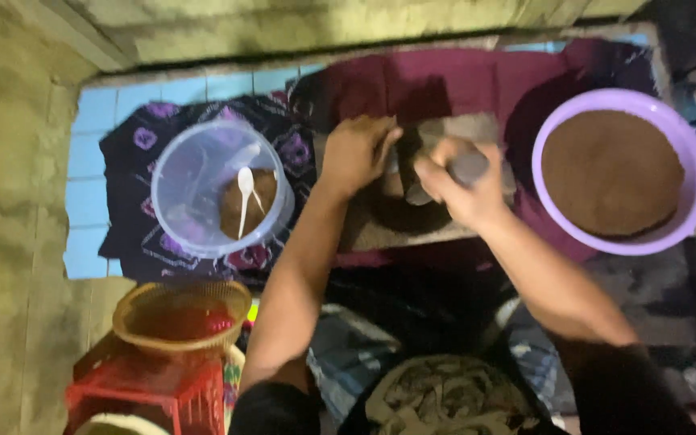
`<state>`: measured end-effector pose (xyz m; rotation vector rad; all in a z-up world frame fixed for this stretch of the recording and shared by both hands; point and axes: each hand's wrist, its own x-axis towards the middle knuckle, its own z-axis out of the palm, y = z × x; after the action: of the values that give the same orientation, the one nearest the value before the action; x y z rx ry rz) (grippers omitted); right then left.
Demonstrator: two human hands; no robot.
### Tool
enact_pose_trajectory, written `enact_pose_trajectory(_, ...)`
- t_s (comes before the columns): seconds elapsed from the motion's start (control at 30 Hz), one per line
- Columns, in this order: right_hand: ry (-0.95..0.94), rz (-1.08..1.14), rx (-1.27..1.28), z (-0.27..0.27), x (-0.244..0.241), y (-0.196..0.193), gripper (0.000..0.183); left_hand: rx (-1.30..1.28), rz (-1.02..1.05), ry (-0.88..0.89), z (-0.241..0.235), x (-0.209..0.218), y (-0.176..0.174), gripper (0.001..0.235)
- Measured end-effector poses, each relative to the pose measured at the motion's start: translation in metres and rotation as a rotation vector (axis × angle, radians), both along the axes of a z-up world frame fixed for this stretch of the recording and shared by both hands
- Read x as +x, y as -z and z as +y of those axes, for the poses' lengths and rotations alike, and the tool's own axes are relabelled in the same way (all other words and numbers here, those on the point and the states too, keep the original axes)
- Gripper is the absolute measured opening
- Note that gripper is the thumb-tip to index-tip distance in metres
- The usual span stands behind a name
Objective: The person uses a pestle to grind a brown substance on a stone slab. They repeatedly press and rotate the pestle to break down the material, occasionally using their left hand to gather and reposition the substance on the slab.
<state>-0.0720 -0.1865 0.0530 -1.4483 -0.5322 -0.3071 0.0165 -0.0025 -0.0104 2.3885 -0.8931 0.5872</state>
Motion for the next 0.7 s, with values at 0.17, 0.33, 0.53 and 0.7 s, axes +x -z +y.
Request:
enact_pose_trajectory(0.17, 0.039, -0.232, 0.096, -0.010, 0.001, -0.015, 0.038, -0.010, 0.073, 0.028, 0.003, -0.002, -0.002, 0.024)
enact_pose_trajectory(0.33, -0.004, -0.086, 0.091, -0.004, 0.011, 0.024, 0.034, -0.029, 0.096, 0.041, -0.001, -0.004, -0.004, 0.024)
enact_pose_trajectory(0.53, -0.143, -0.047, 0.356, -0.019, -0.012, 0.028, 0.031, -0.065, 0.121, 0.043, 0.001, -0.004, 0.002, 0.024)
enact_pose_trajectory(0.7, -0.133, -0.070, 0.402, -0.014, -0.025, 0.022, 0.032, -0.051, 0.085, 0.043, 0.003, 0.000, 0.005, 0.022)
